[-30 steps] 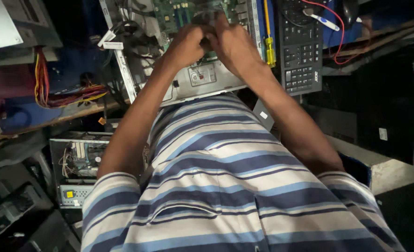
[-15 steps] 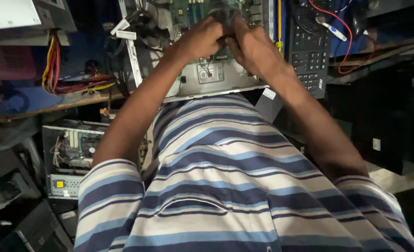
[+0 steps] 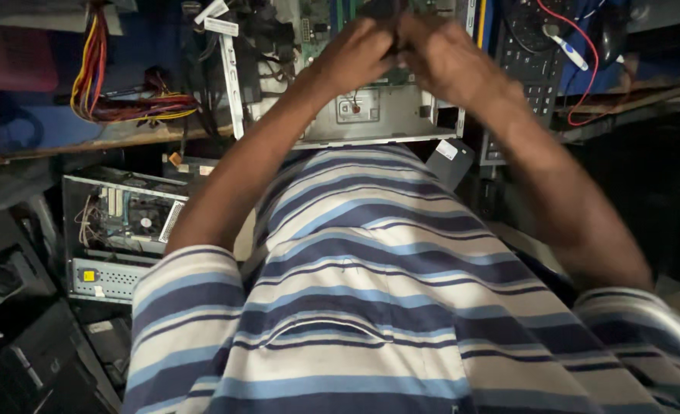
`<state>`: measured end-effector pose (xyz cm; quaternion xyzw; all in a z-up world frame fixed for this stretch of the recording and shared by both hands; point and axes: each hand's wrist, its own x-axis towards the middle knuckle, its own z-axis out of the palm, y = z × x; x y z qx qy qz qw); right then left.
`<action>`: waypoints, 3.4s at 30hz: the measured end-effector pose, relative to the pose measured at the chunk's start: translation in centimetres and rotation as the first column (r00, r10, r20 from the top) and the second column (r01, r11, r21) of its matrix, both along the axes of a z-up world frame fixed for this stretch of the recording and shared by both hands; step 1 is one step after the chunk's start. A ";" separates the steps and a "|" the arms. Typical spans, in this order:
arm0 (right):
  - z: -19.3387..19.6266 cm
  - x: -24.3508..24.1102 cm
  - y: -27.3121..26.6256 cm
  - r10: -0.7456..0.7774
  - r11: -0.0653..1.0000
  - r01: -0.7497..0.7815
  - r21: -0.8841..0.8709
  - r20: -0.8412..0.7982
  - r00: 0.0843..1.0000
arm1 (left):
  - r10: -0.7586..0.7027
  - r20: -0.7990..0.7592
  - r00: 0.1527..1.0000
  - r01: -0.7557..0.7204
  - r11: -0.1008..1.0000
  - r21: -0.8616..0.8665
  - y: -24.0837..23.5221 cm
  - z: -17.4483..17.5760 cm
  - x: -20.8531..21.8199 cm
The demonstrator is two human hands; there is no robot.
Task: The person cleans the interior of a desktop computer case using a toothbrush. They brush the motherboard, CPU fan, and a removed power supply unit, then place the power supply back into the case.
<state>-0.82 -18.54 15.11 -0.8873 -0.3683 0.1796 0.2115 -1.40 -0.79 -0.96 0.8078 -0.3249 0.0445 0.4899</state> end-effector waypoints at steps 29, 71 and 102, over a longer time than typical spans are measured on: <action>-2.7 5.3 1.9 -0.665 0.682 0.096 -0.725 -0.560 0.495 | -0.214 -0.235 0.948 0.202 0.976 -0.074 -1.8 -1.8 0.7; -6.6 6.4 1.0 -0.846 0.522 0.133 -0.843 -0.491 0.206 | 0.323 -0.131 0.937 -0.339 0.933 -0.121 9.1 -1.0 0.7; -0.5 2.4 2.8 0.071 0.969 -0.095 -0.226 -0.114 0.991 | 0.384 -0.302 0.873 -0.396 0.918 0.024 8.1 1.6 -4.2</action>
